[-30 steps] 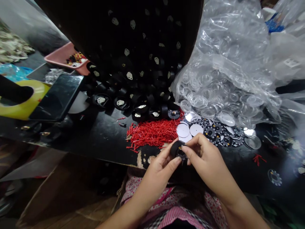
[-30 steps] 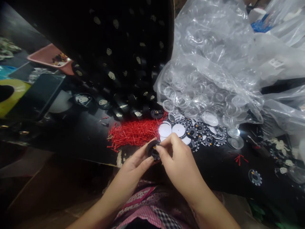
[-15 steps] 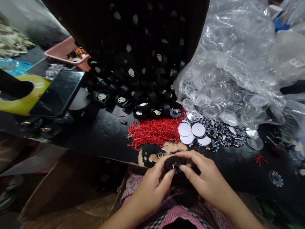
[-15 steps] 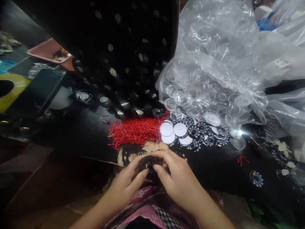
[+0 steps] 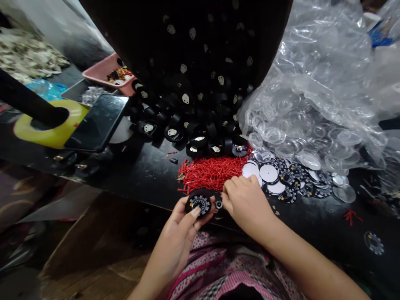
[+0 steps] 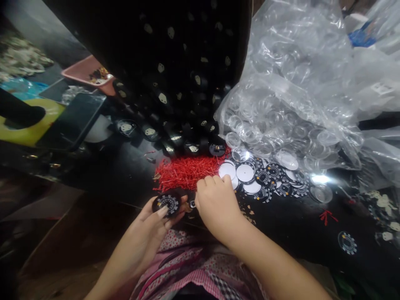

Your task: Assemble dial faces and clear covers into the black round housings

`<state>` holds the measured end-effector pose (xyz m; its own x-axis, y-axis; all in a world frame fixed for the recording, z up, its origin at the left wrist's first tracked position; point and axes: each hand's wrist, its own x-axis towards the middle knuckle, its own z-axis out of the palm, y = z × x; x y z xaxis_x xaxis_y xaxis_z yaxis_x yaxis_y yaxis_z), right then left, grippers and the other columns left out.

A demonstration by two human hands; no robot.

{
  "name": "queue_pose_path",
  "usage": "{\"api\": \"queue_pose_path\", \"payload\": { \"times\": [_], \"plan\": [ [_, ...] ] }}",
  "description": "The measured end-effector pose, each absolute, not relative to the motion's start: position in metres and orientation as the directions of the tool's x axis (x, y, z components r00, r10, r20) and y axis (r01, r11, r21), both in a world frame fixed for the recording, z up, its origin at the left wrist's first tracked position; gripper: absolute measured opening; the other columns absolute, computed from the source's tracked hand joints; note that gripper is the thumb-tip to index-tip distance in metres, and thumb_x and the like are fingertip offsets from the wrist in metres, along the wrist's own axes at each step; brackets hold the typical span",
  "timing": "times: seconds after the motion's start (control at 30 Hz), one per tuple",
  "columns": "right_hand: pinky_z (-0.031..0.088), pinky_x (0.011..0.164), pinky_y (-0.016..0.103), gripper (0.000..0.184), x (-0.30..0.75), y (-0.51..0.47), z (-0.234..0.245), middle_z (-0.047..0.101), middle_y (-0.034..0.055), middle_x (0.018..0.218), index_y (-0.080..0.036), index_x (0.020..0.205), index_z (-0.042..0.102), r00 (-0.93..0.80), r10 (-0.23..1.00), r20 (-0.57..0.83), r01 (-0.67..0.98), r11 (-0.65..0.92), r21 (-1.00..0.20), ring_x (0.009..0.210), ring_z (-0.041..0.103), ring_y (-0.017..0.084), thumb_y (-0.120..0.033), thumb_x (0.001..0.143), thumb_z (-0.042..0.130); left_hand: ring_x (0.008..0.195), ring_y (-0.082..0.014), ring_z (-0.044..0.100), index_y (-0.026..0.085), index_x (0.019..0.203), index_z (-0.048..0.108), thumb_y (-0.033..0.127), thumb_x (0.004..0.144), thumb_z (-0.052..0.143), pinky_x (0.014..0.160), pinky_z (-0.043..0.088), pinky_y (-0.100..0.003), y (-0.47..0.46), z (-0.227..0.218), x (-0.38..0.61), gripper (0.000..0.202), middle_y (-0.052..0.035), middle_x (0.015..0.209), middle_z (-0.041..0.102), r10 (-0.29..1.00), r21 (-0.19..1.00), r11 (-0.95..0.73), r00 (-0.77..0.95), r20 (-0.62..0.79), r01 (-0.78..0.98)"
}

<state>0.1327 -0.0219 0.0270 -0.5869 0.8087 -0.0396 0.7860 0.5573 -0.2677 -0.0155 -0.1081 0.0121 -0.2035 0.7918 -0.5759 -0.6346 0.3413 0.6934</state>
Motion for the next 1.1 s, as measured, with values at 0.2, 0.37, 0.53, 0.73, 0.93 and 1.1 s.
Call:
{"api": "queue_pose_path", "payload": {
  "times": [0.2,0.37,0.53,0.73,0.93,1.1],
  "plan": [
    [0.042,0.075,0.033,0.006,0.159,-0.032,0.032,0.068,0.0011,0.080,-0.020,0.085,0.063,-0.468,0.881,0.062,0.609,0.373,-0.700,0.075,0.060,0.017,-0.017,0.090,0.060,0.102,-0.0265,0.073,0.022,0.103,0.064,0.025,0.090,0.063,0.093,0.057,-0.046,-0.094,0.020,0.003,0.014,-0.0073,0.117,0.074,0.774,0.408,0.427,0.094,-0.626,-0.807],
    [0.043,0.077,0.034,0.007,0.170,-0.038,0.036,0.065,0.0023,0.087,-0.021,0.087,0.061,-0.427,0.903,0.050,0.569,0.311,-0.761,0.082,0.060,0.018,-0.016,0.090,0.057,0.109,-0.0235,0.071,0.016,0.104,0.066,0.024,0.093,0.059,0.104,0.051,-0.042,-0.086,0.020,0.016,0.016,-0.0100,0.111,0.076,0.810,0.422,0.380,0.075,-0.582,-0.823],
    [0.039,0.077,0.039,0.004,0.171,-0.043,0.036,0.065,0.0050,0.086,-0.018,0.088,0.061,-0.422,0.903,0.085,0.672,0.375,-0.638,0.083,0.058,0.023,-0.021,0.090,0.060,0.112,-0.0221,0.069,0.018,0.107,0.065,0.026,0.092,0.062,0.103,0.053,-0.039,-0.091,0.019,0.025,0.018,-0.0072,0.111,0.076,0.855,0.568,0.286,-0.062,-0.515,-0.772],
    [0.039,0.076,0.036,0.011,0.172,-0.047,0.044,0.064,0.0024,0.082,-0.020,0.084,0.061,-0.391,0.918,0.063,0.580,0.299,-0.758,0.078,0.056,0.019,-0.021,0.094,0.057,0.111,-0.0209,0.069,0.022,0.119,0.058,0.031,0.093,0.060,0.106,0.049,-0.038,-0.089,0.015,0.021,0.028,-0.0064,0.112,0.076,0.867,0.690,0.248,-0.163,-0.472,-0.680],
    [0.040,0.076,0.034,0.013,0.168,-0.048,0.049,0.064,0.0008,0.082,-0.022,0.083,0.063,-0.387,0.922,-0.022,0.531,0.204,-0.822,0.078,0.057,0.017,-0.020,0.094,0.057,0.124,-0.0252,0.060,0.029,0.120,0.060,0.034,0.091,0.062,0.109,0.045,-0.041,-0.086,0.012,0.026,0.030,-0.0013,0.124,0.069,0.895,0.836,0.380,-0.072,-0.440,-0.396],
    [0.039,0.071,0.032,0.014,0.169,-0.047,0.049,0.062,0.0012,0.080,-0.021,0.082,0.062,-0.391,0.920,-0.003,0.578,0.243,-0.779,0.074,0.055,0.017,-0.019,0.094,0.055,0.126,-0.0226,0.058,0.026,0.119,0.057,0.030,0.093,0.057,0.106,0.046,-0.037,-0.086,0.019,0.027,0.027,-0.0036,0.126,0.067,0.927,0.899,0.344,-0.053,-0.371,-0.271]
  ]
}}
